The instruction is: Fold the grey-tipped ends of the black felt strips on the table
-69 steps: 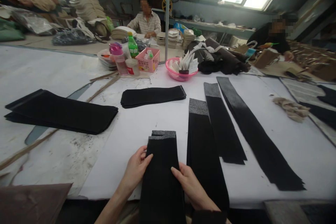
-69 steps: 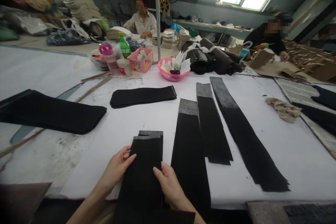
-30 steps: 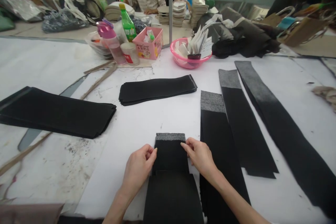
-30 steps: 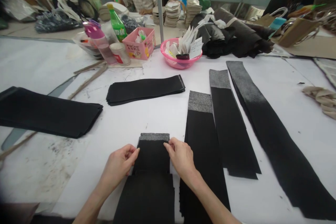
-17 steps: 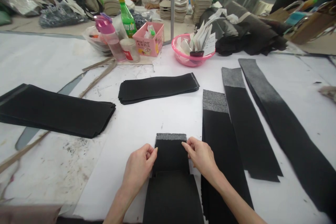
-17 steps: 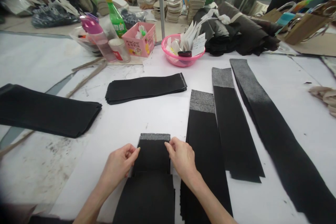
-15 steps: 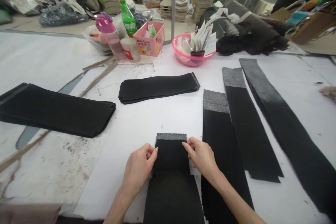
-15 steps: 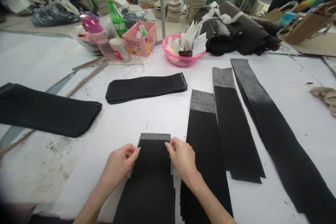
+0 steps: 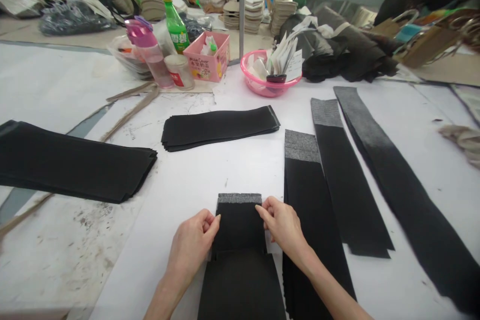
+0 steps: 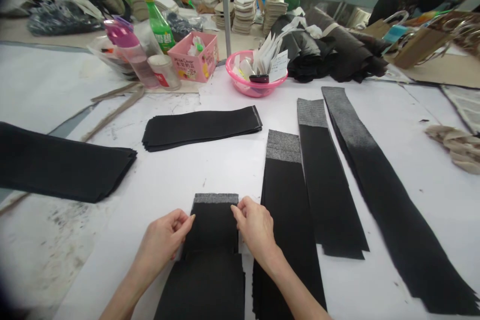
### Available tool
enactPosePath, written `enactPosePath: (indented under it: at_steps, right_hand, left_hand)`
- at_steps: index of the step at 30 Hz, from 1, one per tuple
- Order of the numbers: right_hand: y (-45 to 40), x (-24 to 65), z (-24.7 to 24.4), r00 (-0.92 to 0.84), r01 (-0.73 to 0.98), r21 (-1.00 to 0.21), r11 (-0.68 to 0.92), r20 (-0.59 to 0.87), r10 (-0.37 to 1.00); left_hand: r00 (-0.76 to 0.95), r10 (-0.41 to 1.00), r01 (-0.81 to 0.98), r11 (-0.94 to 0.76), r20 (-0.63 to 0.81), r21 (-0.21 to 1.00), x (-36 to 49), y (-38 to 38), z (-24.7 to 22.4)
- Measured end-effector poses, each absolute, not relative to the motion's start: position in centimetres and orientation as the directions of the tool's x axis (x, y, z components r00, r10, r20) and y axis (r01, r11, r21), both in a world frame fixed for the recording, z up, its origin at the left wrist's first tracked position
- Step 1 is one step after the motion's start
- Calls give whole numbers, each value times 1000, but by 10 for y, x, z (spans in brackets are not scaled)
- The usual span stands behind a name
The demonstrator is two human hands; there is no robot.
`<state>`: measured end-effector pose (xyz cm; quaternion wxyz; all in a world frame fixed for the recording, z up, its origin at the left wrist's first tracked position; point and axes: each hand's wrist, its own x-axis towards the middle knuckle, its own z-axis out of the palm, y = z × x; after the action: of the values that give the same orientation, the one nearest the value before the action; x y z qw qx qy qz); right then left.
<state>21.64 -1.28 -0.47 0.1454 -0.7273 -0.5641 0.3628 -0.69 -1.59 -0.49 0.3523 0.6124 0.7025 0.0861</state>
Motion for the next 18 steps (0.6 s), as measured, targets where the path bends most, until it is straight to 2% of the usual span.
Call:
enactPosePath:
  at_steps: [8,18]
  right_hand:
    - [-13,217,-5,113,728,-596,-339,-383,917]
    - [-12,218,-11,97,672,-647,-361,-406,909]
  left_hand:
    - [5,911,841,220,-413,495,-7,-15,-9]
    - [2,917,848,210,-399,486,-7,-16,-6]
